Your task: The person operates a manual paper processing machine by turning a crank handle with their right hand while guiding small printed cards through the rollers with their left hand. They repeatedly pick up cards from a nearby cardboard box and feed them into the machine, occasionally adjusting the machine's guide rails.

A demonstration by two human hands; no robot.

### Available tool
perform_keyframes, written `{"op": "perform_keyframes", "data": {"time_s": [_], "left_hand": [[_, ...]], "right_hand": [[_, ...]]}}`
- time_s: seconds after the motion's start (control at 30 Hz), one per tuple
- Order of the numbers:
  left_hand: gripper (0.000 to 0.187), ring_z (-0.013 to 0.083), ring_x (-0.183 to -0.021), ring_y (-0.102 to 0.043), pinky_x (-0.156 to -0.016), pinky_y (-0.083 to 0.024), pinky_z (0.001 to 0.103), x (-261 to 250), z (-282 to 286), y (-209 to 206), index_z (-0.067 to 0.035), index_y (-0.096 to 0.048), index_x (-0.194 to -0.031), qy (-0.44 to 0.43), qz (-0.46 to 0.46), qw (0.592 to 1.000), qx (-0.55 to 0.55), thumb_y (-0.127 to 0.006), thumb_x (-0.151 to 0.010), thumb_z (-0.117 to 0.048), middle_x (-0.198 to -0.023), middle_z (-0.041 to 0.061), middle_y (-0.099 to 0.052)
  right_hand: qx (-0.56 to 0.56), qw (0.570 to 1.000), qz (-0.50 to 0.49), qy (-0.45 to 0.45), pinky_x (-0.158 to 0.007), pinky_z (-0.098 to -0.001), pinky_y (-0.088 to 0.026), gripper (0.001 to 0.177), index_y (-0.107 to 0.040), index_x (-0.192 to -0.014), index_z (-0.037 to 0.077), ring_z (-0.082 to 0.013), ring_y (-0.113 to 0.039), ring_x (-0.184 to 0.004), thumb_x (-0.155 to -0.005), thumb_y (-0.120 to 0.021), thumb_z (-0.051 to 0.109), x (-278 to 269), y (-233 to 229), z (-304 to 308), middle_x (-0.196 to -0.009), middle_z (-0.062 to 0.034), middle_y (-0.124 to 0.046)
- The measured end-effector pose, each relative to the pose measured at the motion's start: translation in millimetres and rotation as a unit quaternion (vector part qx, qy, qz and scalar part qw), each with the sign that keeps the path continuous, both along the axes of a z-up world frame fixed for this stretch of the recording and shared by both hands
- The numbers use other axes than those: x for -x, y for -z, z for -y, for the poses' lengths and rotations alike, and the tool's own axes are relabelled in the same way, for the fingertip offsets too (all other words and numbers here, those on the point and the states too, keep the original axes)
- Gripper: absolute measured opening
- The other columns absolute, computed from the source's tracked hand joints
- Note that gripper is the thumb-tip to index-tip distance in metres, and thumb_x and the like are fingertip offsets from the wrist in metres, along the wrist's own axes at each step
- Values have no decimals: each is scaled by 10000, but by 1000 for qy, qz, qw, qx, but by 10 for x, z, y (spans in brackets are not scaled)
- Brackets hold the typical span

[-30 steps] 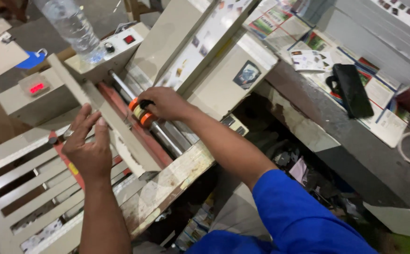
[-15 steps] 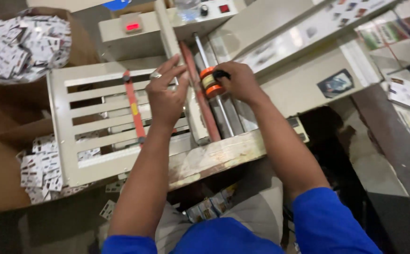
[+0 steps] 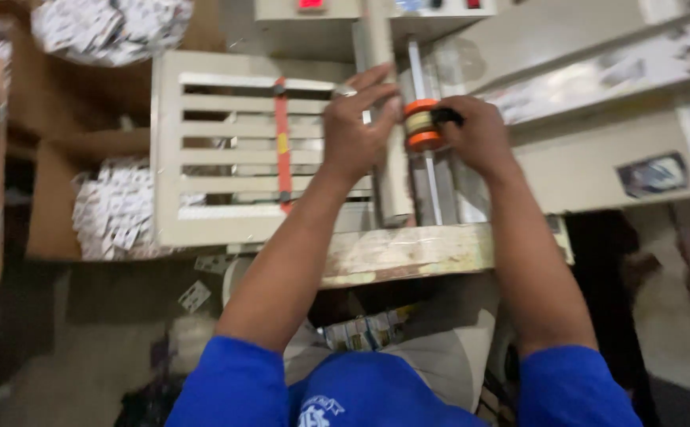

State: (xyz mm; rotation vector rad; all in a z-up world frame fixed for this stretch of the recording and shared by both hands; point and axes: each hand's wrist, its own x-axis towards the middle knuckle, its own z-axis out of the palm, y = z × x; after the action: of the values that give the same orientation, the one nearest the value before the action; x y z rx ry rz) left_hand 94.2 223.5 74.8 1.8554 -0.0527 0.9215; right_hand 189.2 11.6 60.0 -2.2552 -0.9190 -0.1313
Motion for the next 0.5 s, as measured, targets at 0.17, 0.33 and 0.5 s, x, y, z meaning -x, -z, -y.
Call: {"op": "perform_keyframes", "data": {"time_s": [0.17,0.33,0.5], "left_hand": [[208,208,-1120,-743,-961,-595,335,-145,3,234,-103,-800,-1046,-1,4,1000,14,-724,-851,-106,-1288,-15,-718],[219,77,-883,-788,-863,-642,300,-302,97,492,-216,-802,-1110,-55,-57,996,-40,-708,-917,-259,-1415,-111,-634],[214,45,-628,-672,-767,-606,289,-403,161,591,-277,-808,-1152,-62,-53,996,-32,-686,-985,-331,-1459,-223,-589]], "right_hand": [[26,999,-19,6,-811,-411,-531,414,-726,-1249,-44,-324,-666,-886,-842,-658,-80,-179,298,163,-1103,-185,-731],[70,995,50,-47,-759,-394,-551,347,-780,-1297,-99,-309,-701,-857,-959,-708,-131,-221,321,271,-1079,-235,-760],[51,996,-10,-67,-836,-404,-525,315,-727,-1347,-129,-310,-638,-918,-1035,-703,-165,-437,563,405,-1153,-249,-711]]}}
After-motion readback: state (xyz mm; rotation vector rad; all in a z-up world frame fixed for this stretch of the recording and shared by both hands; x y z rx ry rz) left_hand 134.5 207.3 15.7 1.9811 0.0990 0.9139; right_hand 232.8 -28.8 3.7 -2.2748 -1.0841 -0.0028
